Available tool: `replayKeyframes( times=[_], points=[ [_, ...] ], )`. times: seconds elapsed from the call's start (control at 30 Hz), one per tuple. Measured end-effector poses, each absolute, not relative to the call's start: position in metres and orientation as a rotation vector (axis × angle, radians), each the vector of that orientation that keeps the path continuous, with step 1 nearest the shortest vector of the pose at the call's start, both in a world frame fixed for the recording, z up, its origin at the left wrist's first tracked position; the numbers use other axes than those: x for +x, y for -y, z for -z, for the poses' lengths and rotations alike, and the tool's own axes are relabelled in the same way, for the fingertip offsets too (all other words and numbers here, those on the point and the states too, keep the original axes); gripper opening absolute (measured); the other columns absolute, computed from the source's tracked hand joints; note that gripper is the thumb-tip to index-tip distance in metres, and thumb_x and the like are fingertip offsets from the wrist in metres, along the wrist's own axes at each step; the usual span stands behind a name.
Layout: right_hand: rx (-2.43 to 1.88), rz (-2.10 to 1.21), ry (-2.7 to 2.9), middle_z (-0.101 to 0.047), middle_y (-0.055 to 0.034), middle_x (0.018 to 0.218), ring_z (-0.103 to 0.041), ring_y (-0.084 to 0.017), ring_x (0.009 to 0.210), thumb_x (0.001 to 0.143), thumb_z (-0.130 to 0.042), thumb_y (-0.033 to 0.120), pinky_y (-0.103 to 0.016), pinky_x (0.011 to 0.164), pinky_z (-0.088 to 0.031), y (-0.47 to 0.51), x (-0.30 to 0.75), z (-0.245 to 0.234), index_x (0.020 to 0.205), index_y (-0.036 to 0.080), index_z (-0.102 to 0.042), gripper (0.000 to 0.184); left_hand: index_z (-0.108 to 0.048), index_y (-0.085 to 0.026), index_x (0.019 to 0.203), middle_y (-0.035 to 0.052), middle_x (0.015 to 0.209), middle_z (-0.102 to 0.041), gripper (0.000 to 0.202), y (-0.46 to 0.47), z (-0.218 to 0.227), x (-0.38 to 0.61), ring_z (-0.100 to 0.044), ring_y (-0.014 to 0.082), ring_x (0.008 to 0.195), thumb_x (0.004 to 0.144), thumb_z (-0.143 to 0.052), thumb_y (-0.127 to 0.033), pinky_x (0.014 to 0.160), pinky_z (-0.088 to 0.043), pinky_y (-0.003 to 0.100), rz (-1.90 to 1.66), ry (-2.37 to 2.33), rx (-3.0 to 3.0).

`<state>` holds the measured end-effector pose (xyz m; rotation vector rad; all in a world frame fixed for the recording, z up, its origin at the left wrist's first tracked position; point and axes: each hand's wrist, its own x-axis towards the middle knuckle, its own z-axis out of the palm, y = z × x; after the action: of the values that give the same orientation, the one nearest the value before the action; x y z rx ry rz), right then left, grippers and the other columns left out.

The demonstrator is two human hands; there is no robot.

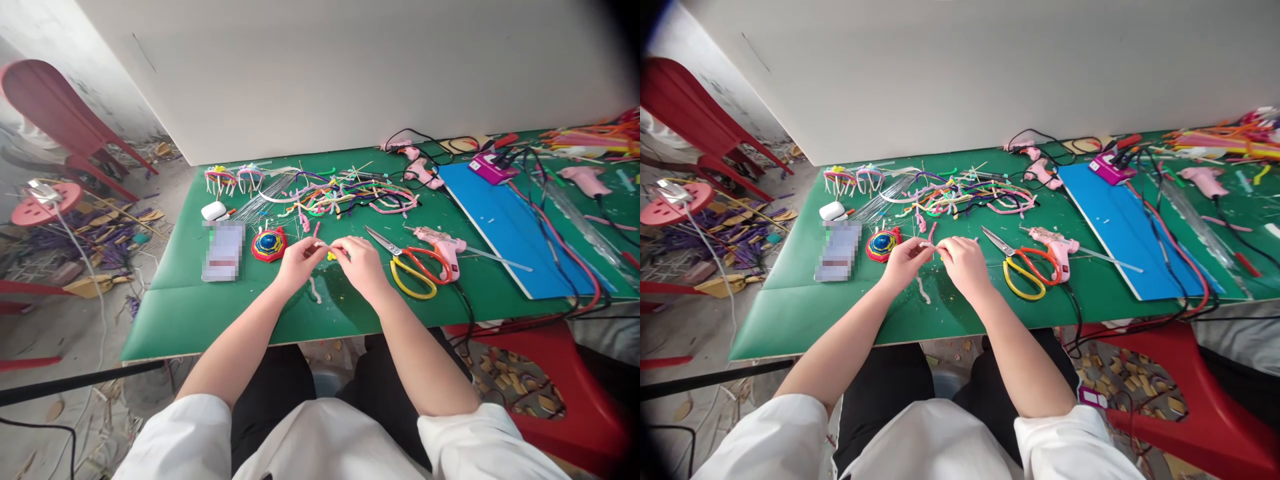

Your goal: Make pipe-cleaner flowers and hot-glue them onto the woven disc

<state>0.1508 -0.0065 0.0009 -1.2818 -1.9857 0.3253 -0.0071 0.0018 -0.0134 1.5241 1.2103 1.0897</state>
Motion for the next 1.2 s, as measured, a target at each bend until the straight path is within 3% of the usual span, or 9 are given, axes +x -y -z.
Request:
replayKeyframes(
  times=[0.17, 0.43, 0.67, 0.8, 1.0, 1.2],
  points=[
    [-1.26, -0.694, 1.746, -0.069, -0.0004, 0.076, -0.062, -0.015, 0.07, 0.085, -0.055, 0.028, -0.025, 0.065, -0.045, 0.0051, 0.1503, -0.0021, 0.079, 0.02, -0.065, 0.014, -0.06, -0.016, 0.079, -0.0012, 0.069, -0.059, 0.023, 0.0009, 0.0079, -0.0057, -0.054, 0.0104, 0.063, 0.08, -0.057, -0.039, 0.059, -0.041, 0.02, -1.093, -1.193, 1.537],
    [-1.234, -0.576, 1.875, -0.066, -0.0028, 0.076, -0.059, -0.015, 0.071, 0.086, -0.053, 0.025, -0.026, 0.068, -0.043, 0.0066, 0.1478, -0.0013, 0.077, 0.018, -0.062, 0.014, -0.053, -0.017, 0.072, -0.0011, 0.067, -0.055, 0.025, 0.0026, 0.0146, -0.0027, -0.053, 0.0107, 0.063, 0.085, -0.051, -0.039, 0.061, -0.041, 0.022, -1.153, -1.262, 1.546],
    [-1.234, -1.163, 1.653, -0.066, 0.0003, 0.069, -0.056, -0.012, 0.059, 0.08, -0.057, 0.037, -0.024, 0.056, -0.042, 0.0006, 0.1486, -0.0024, 0.076, 0.018, -0.062, 0.021, -0.051, -0.019, 0.071, -0.0006, 0.07, -0.053, 0.022, 0.0059, 0.0122, -0.0011, -0.054, 0.0115, 0.065, 0.086, -0.05, -0.035, 0.065, -0.043, 0.023, -1.22, -1.292, 1.684],
    [-1.184, -1.301, 1.429, -0.067, -0.0001, 0.069, -0.058, -0.013, 0.062, 0.073, -0.063, 0.04, -0.024, 0.055, -0.043, -0.0005, 0.1462, -0.0008, 0.075, 0.018, -0.065, 0.022, -0.053, -0.019, 0.07, -0.0008, 0.069, -0.054, 0.022, 0.0046, 0.011, -0.0021, -0.054, 0.0112, 0.063, 0.085, -0.051, -0.035, 0.063, -0.044, 0.023, -1.254, -1.3, 1.664],
    [-1.207, -1.29, 1.389, -0.066, -0.0001, 0.068, -0.057, -0.012, 0.06, 0.072, -0.064, 0.039, -0.024, 0.053, -0.043, 0.0007, 0.145, 0.0015, 0.073, 0.018, -0.064, 0.021, -0.059, -0.018, 0.072, 0.0006, 0.073, -0.06, 0.022, 0.0036, 0.0118, -0.0042, -0.056, 0.0116, 0.065, 0.083, -0.055, -0.037, 0.065, -0.046, 0.023, -1.264, -1.32, 1.732],
    [-1.222, -1.032, 1.574, -0.064, 0.0006, 0.069, -0.058, -0.013, 0.065, 0.075, -0.057, 0.029, -0.026, 0.064, -0.045, 0.002, 0.1446, 0.0035, 0.073, 0.018, -0.061, 0.011, -0.067, -0.017, 0.077, 0.0027, 0.076, -0.068, 0.022, 0.0044, 0.0092, -0.0031, -0.061, 0.014, 0.068, 0.079, -0.06, -0.038, 0.066, -0.048, 0.025, -1.232, -1.325, 1.599]
  ],
)
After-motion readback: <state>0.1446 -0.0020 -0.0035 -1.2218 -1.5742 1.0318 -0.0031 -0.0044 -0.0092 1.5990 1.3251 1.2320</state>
